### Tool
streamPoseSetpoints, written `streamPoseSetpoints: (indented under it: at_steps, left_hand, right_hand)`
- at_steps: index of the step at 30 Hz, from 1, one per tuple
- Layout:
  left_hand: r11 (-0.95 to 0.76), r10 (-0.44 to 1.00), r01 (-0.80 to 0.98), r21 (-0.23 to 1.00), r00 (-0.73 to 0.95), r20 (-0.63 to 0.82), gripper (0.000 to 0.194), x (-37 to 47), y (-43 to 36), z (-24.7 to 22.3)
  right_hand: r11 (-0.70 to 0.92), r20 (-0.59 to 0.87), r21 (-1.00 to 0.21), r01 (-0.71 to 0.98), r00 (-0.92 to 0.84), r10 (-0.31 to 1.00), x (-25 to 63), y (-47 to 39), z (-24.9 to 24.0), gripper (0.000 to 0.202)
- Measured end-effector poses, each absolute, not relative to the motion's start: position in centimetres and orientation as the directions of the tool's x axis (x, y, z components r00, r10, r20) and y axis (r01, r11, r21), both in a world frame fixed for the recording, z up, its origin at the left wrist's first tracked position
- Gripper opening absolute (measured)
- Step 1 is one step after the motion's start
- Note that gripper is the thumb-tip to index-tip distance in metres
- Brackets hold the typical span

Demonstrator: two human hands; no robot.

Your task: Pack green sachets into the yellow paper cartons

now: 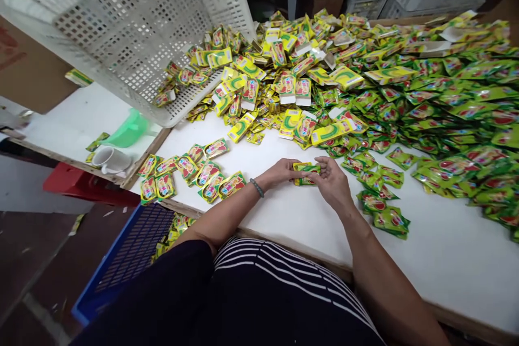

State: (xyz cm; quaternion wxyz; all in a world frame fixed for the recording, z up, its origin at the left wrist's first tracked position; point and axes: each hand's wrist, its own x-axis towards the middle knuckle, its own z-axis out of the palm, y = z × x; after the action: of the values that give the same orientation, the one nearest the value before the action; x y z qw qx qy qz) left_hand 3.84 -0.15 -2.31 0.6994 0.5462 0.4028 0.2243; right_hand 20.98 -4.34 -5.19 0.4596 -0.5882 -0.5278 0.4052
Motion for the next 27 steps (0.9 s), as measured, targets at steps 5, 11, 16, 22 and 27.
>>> streamPoseSetpoints:
  at_steps: [5,11,16,22,27]
  left_hand:
    - [0.269,0.793,0.201,0.942,0.508,-0.335,0.05,3.3,0.3,-2.9]
    - [-0.076,0.994,0.772,0.631,0.106,-0.01,0.051,-1.4,5.2,0.4]
    - [0.127,0.991,0.978,0.163,-0.117,-0.066,0.082,-7.4,10.1,2.4]
    - [-0.027,1.0,0.936,0.35,0.024,0.014,0.035,-6.4,7.9,1.8]
    - [-0.182,0.931,0.661,0.728,0.354,-0.09,0.045,-0.6,2.6,1.3]
  right_hand:
    - [-0.167,-0.17,-0.984,0.061,-0.041,0.985,20.0,-4.6,-5.2,0.057]
    - [-0.193,-0.189,-0.981,0.033,0.085,0.978,19.9,-4.5,-5.5,0.054]
    - [-0.114,-0.105,-0.992,0.049,0.158,0.982,20.4,-4.0,-5.9,0.052]
    - [-0.042,-0.031,-0.998,0.041,0.243,0.969,20.9,-3.7,-5.0,0.044]
    - [0.058,0.061,-0.998,0.018,0.342,0.938,21.3,-3.5,-3.3,0.037]
